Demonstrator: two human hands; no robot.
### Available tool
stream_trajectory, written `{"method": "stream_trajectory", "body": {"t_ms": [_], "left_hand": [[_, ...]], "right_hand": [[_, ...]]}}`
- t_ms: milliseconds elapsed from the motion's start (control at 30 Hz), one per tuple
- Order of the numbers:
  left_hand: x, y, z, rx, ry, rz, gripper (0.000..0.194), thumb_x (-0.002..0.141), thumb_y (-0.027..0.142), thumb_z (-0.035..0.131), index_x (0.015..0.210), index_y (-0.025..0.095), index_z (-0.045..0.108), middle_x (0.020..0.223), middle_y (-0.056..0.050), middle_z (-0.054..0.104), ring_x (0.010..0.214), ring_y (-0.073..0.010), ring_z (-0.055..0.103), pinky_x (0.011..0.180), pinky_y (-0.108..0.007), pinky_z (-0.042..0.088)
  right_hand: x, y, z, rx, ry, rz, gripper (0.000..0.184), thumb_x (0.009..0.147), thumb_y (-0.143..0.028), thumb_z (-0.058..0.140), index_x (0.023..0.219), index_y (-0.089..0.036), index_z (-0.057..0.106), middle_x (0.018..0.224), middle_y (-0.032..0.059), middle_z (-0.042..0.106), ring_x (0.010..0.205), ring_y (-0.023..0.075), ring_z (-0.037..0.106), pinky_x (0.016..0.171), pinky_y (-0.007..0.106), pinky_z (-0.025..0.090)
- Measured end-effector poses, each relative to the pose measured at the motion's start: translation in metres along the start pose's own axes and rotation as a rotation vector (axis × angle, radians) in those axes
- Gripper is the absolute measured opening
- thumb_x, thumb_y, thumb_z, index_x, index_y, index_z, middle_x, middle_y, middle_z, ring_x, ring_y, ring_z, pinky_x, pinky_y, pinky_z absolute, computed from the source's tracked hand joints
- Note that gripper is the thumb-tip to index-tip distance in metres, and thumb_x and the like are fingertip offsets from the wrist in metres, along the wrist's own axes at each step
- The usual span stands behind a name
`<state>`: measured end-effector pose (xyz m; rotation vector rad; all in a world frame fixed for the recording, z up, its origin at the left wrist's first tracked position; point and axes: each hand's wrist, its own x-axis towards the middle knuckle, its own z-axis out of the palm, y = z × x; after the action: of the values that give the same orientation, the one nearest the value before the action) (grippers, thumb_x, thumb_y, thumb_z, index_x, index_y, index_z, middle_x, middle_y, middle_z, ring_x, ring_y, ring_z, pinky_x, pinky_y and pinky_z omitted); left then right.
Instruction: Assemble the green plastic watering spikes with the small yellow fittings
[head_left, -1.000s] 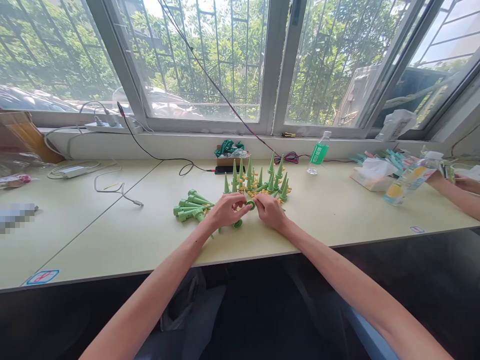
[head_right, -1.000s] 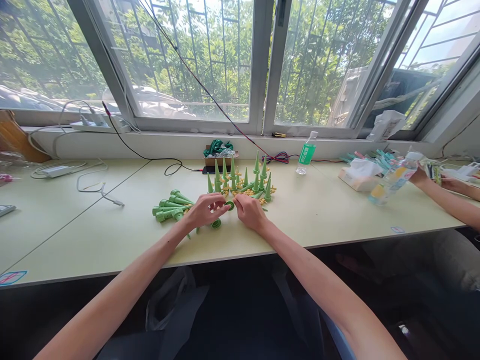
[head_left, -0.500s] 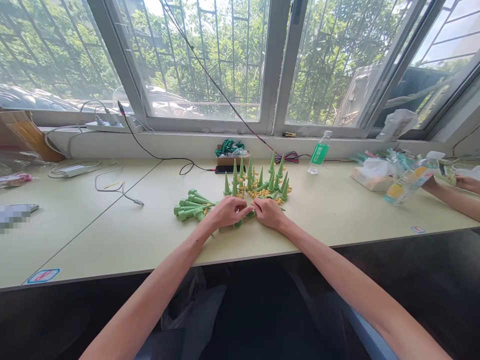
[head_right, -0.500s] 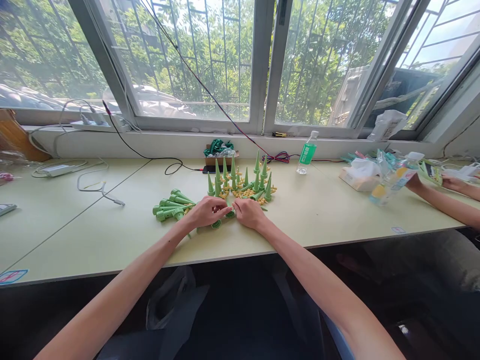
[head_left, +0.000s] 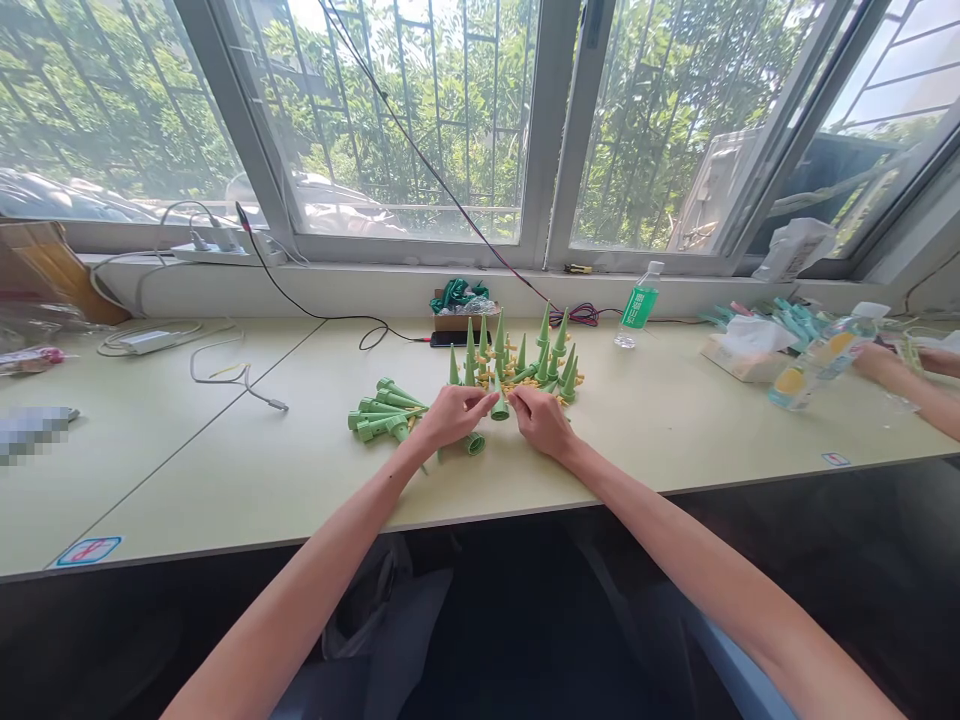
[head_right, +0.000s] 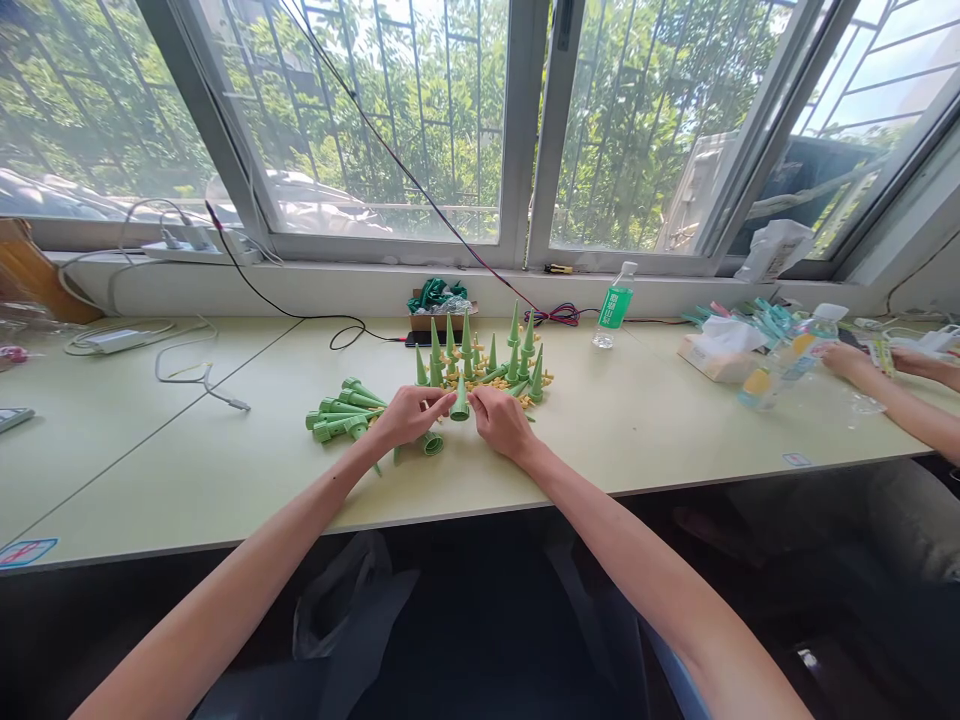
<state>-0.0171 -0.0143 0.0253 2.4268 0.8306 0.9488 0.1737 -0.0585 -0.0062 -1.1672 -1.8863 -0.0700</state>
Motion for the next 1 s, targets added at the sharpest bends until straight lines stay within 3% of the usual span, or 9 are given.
{"method": "stream_trajectory", "body": {"t_ms": [200, 500, 767, 1000], "left_hand": [[-0.0011, 0.0020, -0.0003, -0.116, -0.071, -0.009, 0.044, 0.089, 0.052, 0.053, 0.072, 0.013, 0.065, 0.063, 0.000, 0.054, 0.056, -0.0084, 0.041, 0.050, -0.020, 0.036], [-0.0015, -0.0044, 0.0005, -0.130, -0.030, 0.009, 0.032, 0.079, 0.046, 0.067, 0.091, 0.016, 0.067, 0.084, -0.004, 0.064, 0.066, -0.0103, 0.052, 0.054, -0.020, 0.045], [-0.0016, -0.0078, 0.0001, -0.083, -0.007, 0.058, 0.028, 0.079, 0.043, 0.069, 0.091, 0.019, 0.064, 0.091, -0.002, 0.056, 0.065, -0.0086, 0.052, 0.055, -0.019, 0.047], [0.0011, -0.0044, 0.0014, -0.081, 0.092, 0.009, 0.034, 0.086, 0.051, 0.058, 0.096, 0.019, 0.063, 0.092, -0.004, 0.062, 0.066, -0.0103, 0.055, 0.057, -0.021, 0.047]], "right_hand": [[-0.0006, -0.0007, -0.0010, 0.044, 0.039, -0.029, 0.028, 0.100, -0.027, 0.037, 0.075, -0.020, 0.047, 0.070, 0.0017, 0.053, 0.063, 0.0146, 0.047, 0.062, 0.025, 0.035], [-0.0014, 0.0033, 0.0017, 0.048, -0.008, -0.014, 0.029, 0.100, -0.027, 0.037, 0.072, -0.021, 0.043, 0.065, 0.0001, 0.049, 0.057, 0.0134, 0.042, 0.057, 0.025, 0.032], [-0.0020, 0.0027, 0.0024, 0.062, -0.032, -0.007, 0.030, 0.100, -0.029, 0.037, 0.072, -0.021, 0.042, 0.062, -0.0017, 0.046, 0.053, 0.0119, 0.039, 0.055, 0.024, 0.030], [0.0001, -0.0007, -0.0003, 0.061, 0.092, 0.016, 0.032, 0.102, -0.034, 0.036, 0.076, -0.020, 0.050, 0.067, 0.0006, 0.053, 0.058, 0.0132, 0.046, 0.057, 0.025, 0.034]]}}
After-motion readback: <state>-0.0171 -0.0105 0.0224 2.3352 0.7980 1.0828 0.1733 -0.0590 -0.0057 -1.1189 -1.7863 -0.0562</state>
